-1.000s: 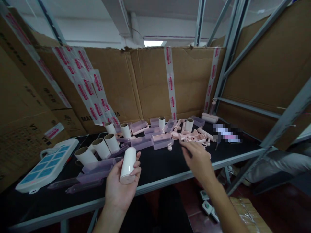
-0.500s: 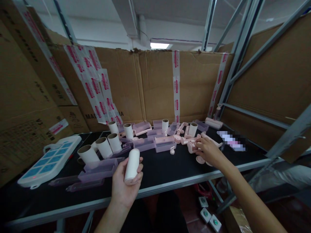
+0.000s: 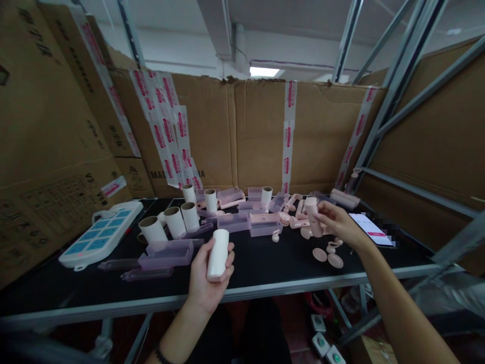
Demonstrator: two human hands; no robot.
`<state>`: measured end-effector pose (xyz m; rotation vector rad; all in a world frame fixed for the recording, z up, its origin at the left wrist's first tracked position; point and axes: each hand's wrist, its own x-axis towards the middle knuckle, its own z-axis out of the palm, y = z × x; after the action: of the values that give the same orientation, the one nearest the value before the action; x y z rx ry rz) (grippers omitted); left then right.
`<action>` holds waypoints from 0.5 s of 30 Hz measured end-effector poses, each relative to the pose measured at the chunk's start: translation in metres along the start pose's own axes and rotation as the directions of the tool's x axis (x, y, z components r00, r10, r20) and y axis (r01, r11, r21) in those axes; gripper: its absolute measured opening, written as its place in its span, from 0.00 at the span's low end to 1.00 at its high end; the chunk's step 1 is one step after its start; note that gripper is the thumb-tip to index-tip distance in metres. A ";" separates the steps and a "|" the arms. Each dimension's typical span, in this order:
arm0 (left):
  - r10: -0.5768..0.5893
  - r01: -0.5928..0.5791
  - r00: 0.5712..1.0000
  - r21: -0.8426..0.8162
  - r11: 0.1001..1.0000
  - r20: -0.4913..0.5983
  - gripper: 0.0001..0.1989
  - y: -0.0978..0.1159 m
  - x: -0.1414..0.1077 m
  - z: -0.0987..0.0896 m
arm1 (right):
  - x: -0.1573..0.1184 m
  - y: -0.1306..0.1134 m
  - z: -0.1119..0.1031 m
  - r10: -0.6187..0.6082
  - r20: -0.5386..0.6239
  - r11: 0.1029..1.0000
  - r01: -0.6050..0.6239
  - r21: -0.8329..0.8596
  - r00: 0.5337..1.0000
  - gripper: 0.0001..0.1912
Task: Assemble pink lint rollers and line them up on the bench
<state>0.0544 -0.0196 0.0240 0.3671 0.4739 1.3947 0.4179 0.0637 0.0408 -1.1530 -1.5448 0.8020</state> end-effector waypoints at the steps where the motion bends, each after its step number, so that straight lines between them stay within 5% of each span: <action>1: 0.002 -0.002 1.000 -0.001 1.000 -0.010 0.11 0.000 0.001 0.000 | 0.004 -0.001 0.002 -0.015 -0.051 0.996 0.020 0.090 0.999 0.22; 8: 0.043 -0.045 0.995 -0.026 0.999 -0.092 0.10 -0.003 0.006 0.002 | 0.023 -0.015 0.039 -0.047 -0.274 0.784 0.205 0.586 0.961 0.17; 15: 0.115 -0.116 0.978 0.010 0.993 -0.176 0.13 -0.012 0.014 0.003 | -0.001 -0.021 0.125 0.146 -0.129 0.525 0.034 0.850 0.981 0.17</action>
<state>0.0673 -0.0073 0.0189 0.2752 0.6055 1.5480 0.2926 0.0631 0.0250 -0.4896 -0.7348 1.2642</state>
